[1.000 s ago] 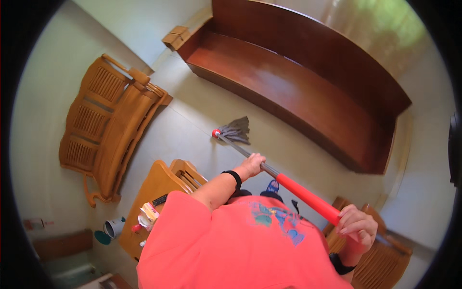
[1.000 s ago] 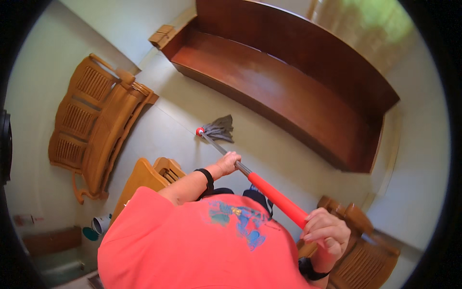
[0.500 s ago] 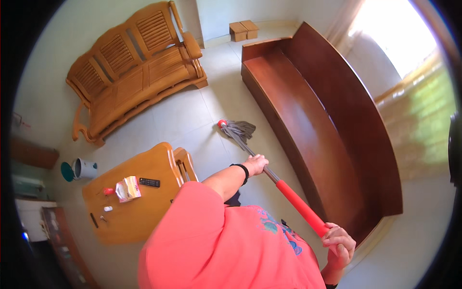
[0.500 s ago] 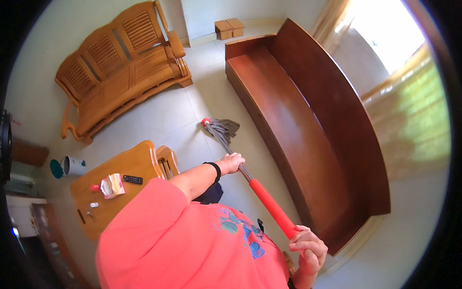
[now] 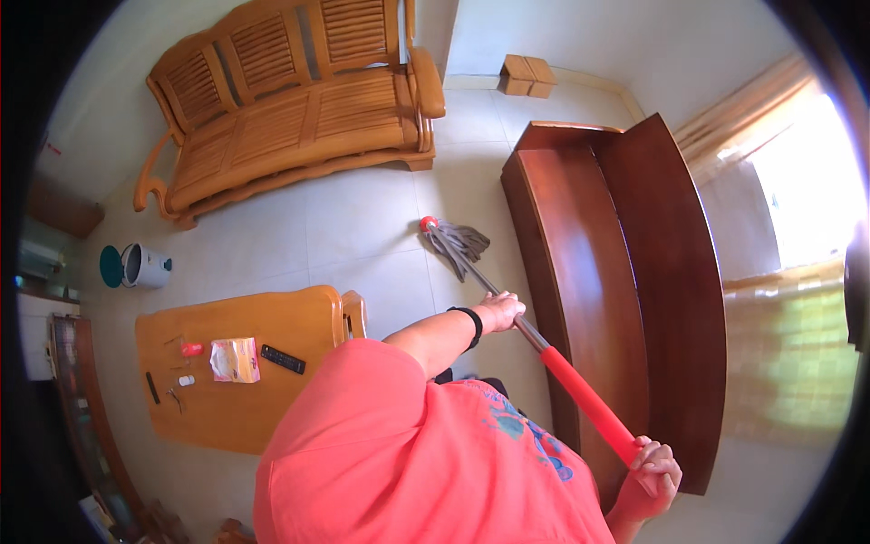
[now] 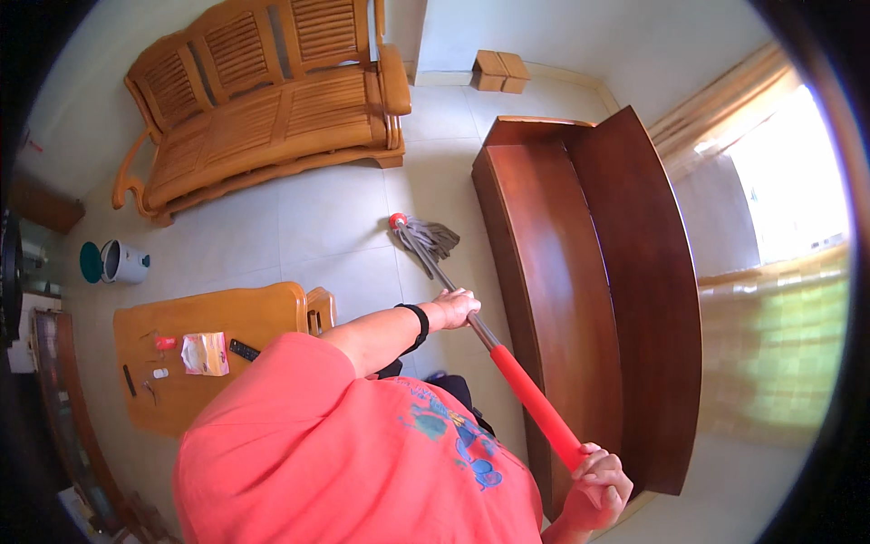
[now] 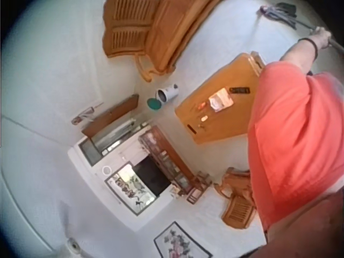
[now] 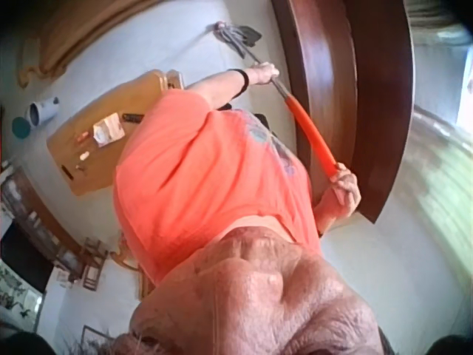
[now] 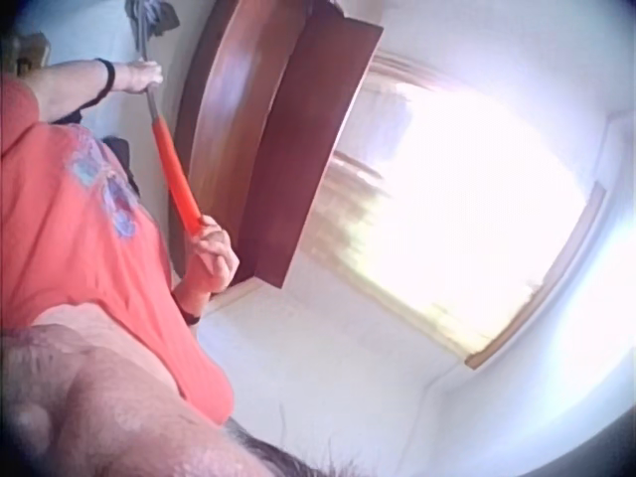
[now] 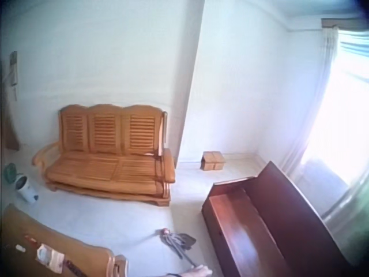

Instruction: Mopping the floor in a living room area with wooden furniture.

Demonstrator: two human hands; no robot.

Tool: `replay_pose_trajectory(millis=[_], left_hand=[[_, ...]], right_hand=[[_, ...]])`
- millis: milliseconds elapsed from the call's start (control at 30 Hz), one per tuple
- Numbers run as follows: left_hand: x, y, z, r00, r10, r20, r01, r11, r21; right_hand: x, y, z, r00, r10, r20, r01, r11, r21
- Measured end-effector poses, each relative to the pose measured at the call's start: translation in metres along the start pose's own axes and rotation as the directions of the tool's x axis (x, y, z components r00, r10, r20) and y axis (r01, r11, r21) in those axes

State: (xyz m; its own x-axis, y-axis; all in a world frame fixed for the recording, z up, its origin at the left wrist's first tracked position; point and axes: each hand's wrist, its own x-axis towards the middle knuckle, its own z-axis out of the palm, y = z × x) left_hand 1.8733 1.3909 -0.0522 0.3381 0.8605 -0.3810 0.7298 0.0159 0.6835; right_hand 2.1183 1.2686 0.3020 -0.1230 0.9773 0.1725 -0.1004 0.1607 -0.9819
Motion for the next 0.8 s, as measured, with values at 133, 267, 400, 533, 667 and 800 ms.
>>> replay_pose_trajectory(millis=[133,267,400,533,667,800], left_hand=[[0.03,-0.003,-0.023,1.0,0.015,-0.016,-0.015,1.0,-0.021],[0.066,-0.012,-0.041,0.999,-0.032,0.028,0.032,0.999,0.017],[0.117,-0.035,-0.069,0.991,-0.102,0.088,0.099,0.995,0.03],[0.152,-0.072,-0.114,0.977,-0.204,0.057,0.203,0.979,0.019],[0.168,-0.12,-0.149,0.941,-0.278,-0.195,0.294,0.954,0.057],[0.154,-0.174,-0.181,0.869,-0.341,-0.357,0.347,0.937,-0.051]], right_hand=[[0.037,0.022,-0.015,0.996,0.022,-0.084,-0.012,0.993,0.113],[0.086,0.048,-0.044,0.997,0.058,-0.048,-0.046,0.976,0.214],[0.162,0.074,-0.051,0.997,0.077,0.01,-0.077,0.965,0.25],[0.249,0.106,-0.037,0.983,0.139,0.119,-0.164,0.958,0.237],[0.316,0.144,-0.01,0.946,0.229,0.229,-0.249,0.966,0.063],[0.355,0.177,0.034,0.876,0.277,0.396,-0.292,0.956,-0.022]])
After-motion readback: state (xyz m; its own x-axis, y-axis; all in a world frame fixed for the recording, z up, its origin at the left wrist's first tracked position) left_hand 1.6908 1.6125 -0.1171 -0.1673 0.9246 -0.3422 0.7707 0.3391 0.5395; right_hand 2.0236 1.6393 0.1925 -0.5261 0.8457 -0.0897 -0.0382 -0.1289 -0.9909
